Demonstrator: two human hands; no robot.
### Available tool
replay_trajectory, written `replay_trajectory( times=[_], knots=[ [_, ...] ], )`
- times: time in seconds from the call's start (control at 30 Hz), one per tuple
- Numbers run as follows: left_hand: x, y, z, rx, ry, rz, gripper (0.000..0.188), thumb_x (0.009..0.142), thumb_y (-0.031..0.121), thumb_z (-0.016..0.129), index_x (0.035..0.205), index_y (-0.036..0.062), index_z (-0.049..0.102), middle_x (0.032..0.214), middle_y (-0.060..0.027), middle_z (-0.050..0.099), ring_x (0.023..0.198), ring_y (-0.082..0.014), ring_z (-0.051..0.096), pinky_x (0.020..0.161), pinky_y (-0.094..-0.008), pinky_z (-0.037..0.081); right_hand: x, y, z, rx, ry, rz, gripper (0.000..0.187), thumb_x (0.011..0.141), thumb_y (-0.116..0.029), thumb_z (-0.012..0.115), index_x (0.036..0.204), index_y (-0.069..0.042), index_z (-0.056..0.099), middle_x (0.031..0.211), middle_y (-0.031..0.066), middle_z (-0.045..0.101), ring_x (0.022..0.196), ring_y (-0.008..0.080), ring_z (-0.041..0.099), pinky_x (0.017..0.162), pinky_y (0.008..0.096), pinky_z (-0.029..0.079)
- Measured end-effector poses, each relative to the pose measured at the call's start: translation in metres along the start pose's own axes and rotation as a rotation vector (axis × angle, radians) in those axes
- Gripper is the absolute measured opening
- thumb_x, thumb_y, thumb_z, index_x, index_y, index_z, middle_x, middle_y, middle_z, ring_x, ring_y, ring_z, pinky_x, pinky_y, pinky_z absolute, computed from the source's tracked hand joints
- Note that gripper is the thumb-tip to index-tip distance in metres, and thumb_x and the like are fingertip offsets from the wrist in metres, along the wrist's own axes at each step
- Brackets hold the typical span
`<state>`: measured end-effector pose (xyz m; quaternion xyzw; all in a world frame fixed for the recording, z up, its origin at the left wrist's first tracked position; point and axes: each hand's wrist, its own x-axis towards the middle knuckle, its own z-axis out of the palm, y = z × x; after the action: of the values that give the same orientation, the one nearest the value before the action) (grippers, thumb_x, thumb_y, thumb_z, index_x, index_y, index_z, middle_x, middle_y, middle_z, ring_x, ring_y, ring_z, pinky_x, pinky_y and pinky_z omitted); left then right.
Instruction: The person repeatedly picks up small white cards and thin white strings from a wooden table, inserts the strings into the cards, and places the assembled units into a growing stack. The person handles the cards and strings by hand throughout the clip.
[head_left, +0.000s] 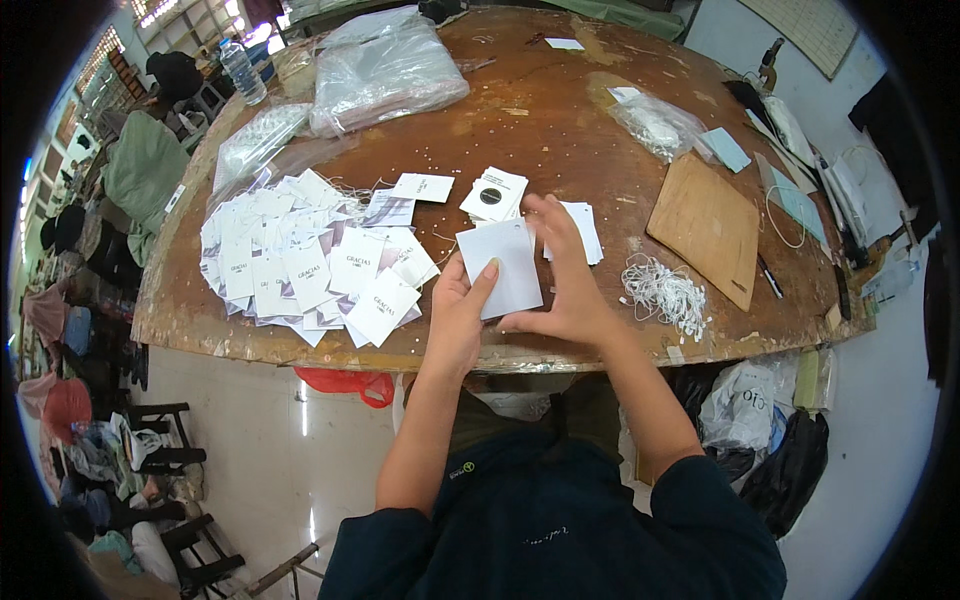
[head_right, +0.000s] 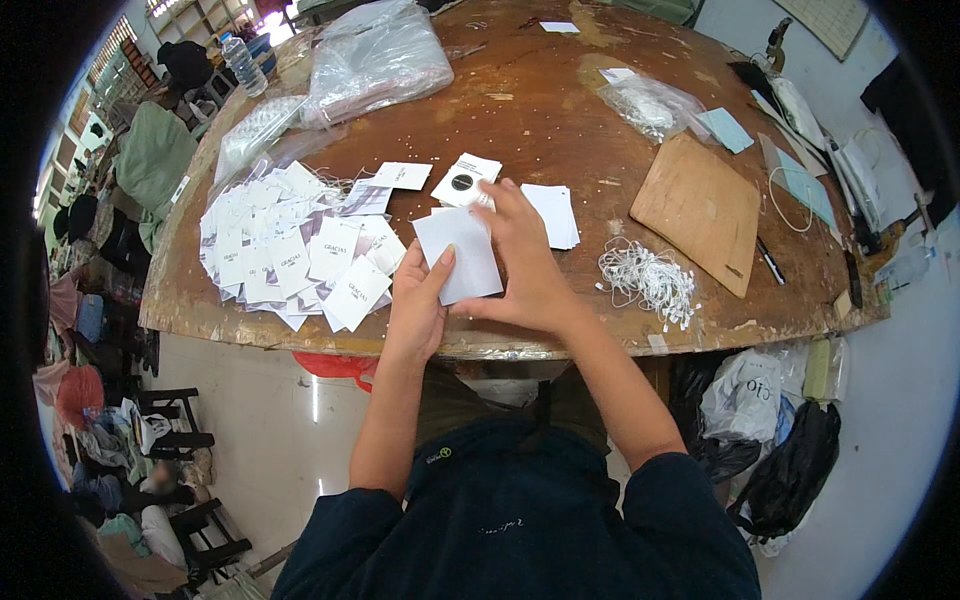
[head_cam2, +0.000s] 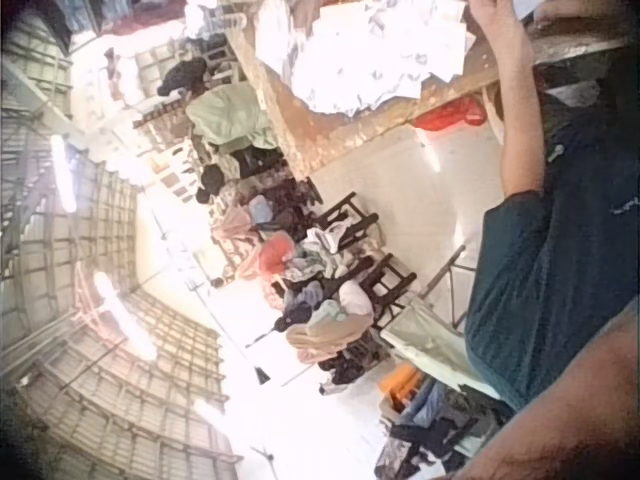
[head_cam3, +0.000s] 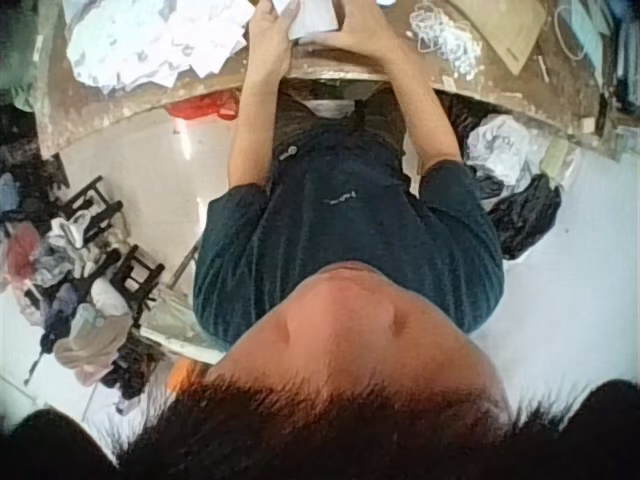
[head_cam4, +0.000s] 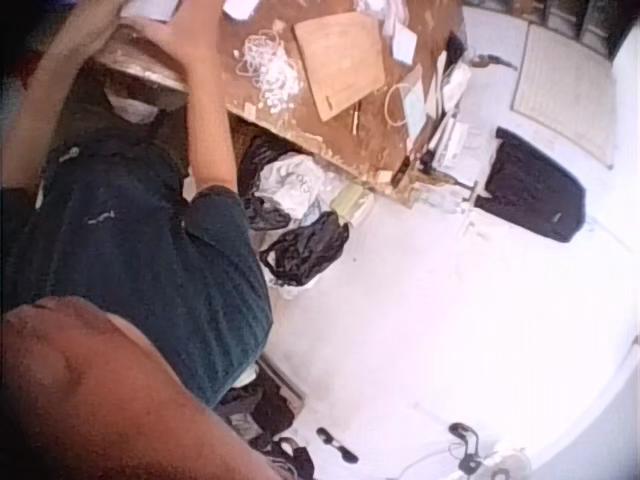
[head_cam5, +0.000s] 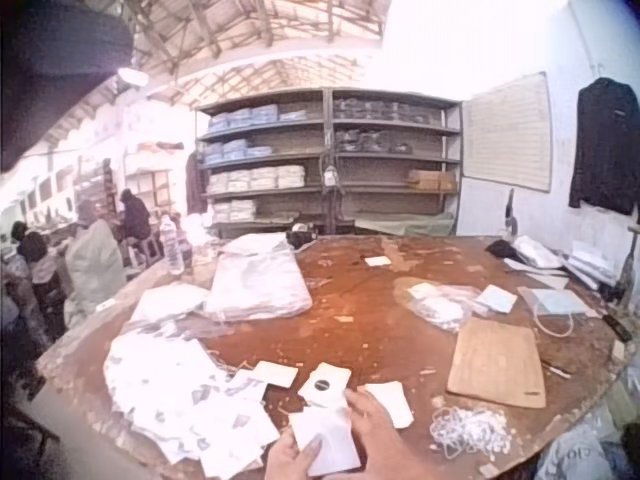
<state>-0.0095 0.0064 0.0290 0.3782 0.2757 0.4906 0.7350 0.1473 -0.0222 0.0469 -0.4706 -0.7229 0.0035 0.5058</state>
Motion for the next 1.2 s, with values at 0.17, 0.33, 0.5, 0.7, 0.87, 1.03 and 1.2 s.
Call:
replay_trajectory(
  times=[0.17,0.33,0.5,0.7,0.87,1.03,1.2],
  knots=[
    [-0.005,-0.004,-0.002,0.051,-0.038,-0.005,0.032,0.101,0.013,0.053,0.130,-0.0013,0.051,0.119,-0.0076,0.063,0.104,-0.0119,0.061,0.092,-0.0297,0.050,-0.005,0.001,0.009,0.681,0.109,0.739,0.029,0.097,-0.021,0.060,0.116,0.001,0.062,0.098,0.0027,0.064,0.088,0.0088,0.058,0.078,0.0253,0.048],
    [-0.009,-0.006,-0.002,0.037,-0.030,0.036,0.030,0.102,0.015,0.051,0.129,-0.0004,0.051,0.118,-0.0072,0.063,0.104,-0.0109,0.060,0.091,-0.0283,0.049,-0.008,-0.004,0.009,0.784,0.171,0.802,0.018,0.100,-0.017,0.055,0.102,-0.002,0.065,0.085,-0.0023,0.062,0.076,0.0038,0.055,0.067,0.0209,0.045],
    [-0.009,-0.008,-0.003,0.101,-0.013,0.029,0.031,0.102,0.016,0.052,0.128,-0.0010,0.052,0.116,-0.0072,0.063,0.104,-0.0105,0.060,0.091,-0.0281,0.049,-0.007,-0.013,0.018,0.804,0.260,0.804,0.016,0.098,-0.016,0.059,0.101,-0.001,0.064,0.085,-0.0016,0.062,0.075,0.0032,0.054,0.065,0.0199,0.044],
    [-0.010,-0.006,-0.004,0.173,-0.017,0.066,0.032,0.101,0.011,0.053,0.130,-0.0021,0.049,0.119,-0.0091,0.062,0.104,-0.0122,0.060,0.092,-0.0292,0.049,-0.006,-0.015,0.027,0.816,0.258,0.787,0.015,0.098,-0.015,0.061,0.101,0.000,0.064,0.088,-0.0004,0.064,0.077,0.0033,0.054,0.067,0.0204,0.044],
    [-0.011,-0.006,-0.007,0.182,-0.018,0.087,0.032,0.100,0.010,0.055,0.128,-0.0022,0.050,0.117,-0.0085,0.062,0.104,-0.0117,0.060,0.092,-0.0284,0.049,-0.013,-0.011,0.027,0.828,0.232,0.804,0.017,0.098,-0.015,0.060,0.102,0.000,0.064,0.089,0.0001,0.064,0.077,0.0039,0.055,0.068,0.0206,0.045],
    [-0.012,-0.010,-0.008,0.222,0.005,0.095,0.030,0.100,0.014,0.057,0.124,-0.0034,0.052,0.114,-0.0087,0.064,0.101,-0.0110,0.060,0.089,-0.0272,0.048,-0.014,-0.013,0.028,0.804,0.236,0.832,0.017,0.098,-0.015,0.059,0.105,0.000,0.064,0.092,0.0015,0.065,0.079,0.0050,0.058,0.070,0.0213,0.047],
    [-0.014,-0.009,-0.005,0.191,0.012,0.101,0.032,0.098,0.013,0.061,0.123,-0.0038,0.052,0.113,-0.0091,0.065,0.101,-0.0113,0.060,0.088,-0.0271,0.049,-0.015,-0.015,0.027,0.851,0.247,0.818,0.017,0.099,-0.015,0.059,0.102,0.001,0.064,0.087,0.0007,0.064,0.077,0.0036,0.056,0.068,0.0210,0.047]
  ],
)
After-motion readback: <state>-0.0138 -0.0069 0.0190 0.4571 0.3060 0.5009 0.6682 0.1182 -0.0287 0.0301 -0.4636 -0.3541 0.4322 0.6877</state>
